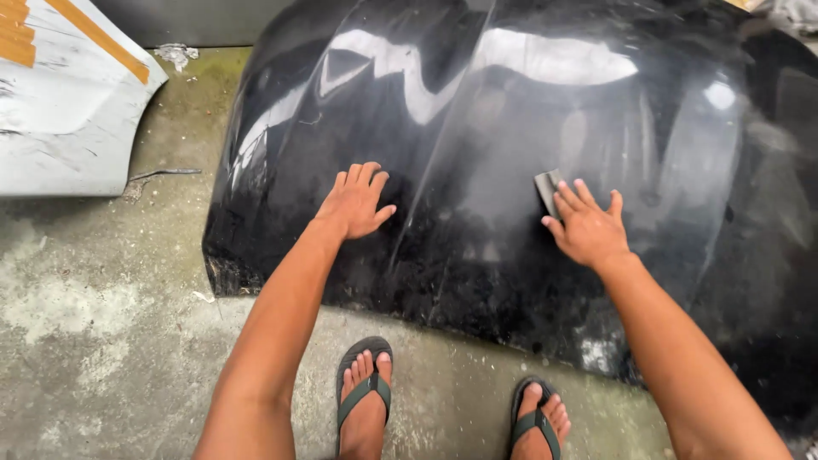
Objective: The person sands a black car hood using a sanding block held in the right hand while the left hand stabilizes the surface. The person sits on the floor during the task, moving the sanding block across the hood's surface to smooth it.
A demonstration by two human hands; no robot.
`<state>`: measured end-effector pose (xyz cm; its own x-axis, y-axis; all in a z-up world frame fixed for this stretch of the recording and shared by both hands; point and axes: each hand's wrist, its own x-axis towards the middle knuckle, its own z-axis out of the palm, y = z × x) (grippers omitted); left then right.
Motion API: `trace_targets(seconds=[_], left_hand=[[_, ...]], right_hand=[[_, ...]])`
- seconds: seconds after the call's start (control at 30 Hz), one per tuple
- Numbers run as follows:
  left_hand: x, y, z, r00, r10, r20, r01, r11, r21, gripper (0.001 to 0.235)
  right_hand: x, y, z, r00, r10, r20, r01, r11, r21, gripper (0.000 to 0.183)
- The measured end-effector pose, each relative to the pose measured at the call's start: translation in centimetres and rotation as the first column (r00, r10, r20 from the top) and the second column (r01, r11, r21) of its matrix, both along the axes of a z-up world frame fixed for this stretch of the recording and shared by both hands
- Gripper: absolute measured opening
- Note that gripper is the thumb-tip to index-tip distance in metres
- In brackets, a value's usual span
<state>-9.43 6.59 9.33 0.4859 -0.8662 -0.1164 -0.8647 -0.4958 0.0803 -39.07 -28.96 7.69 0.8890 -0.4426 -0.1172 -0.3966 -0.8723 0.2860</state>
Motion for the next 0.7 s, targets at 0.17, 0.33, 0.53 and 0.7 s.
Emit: trace_targets(seconds=[0.17, 0.33, 0.53, 0.7], left_hand=[[-1.6, -0.2, 1.1, 0.998, 0.016, -0.062, 0.000, 0.966, 0.259, 0.083], [-2.3, -0.7, -1.0, 0.971, 0.157, -0.183, -0.097, 0.949, 0.301, 0.088], [-5.4, -0.5, 0.7, 0.916, 0.274, -0.294, -0.199, 0.945, 0.260, 0.090], [-7.6, 1.5, 0.0, 0.907, 0.273, -0.322, -0.247, 0.962, 0.119, 0.084]], right_hand=[[-3.9, -1.6, 4.1, 0.972, -0.194, -0.133, 0.192, 0.981, -0.026, 0.063], [-8.3, -3.4, 2.7, 0.920, -0.322, -0.223, 0.324, 0.946, -0.032, 0.065], [-11.0, -4.3, 0.9, 0.847, -0.359, -0.393, 0.335, 0.933, -0.132, 0.070], [-7.4, 2.2, 8.6, 0.891, -0.447, -0.080, 0.453, 0.886, 0.093, 0.093]])
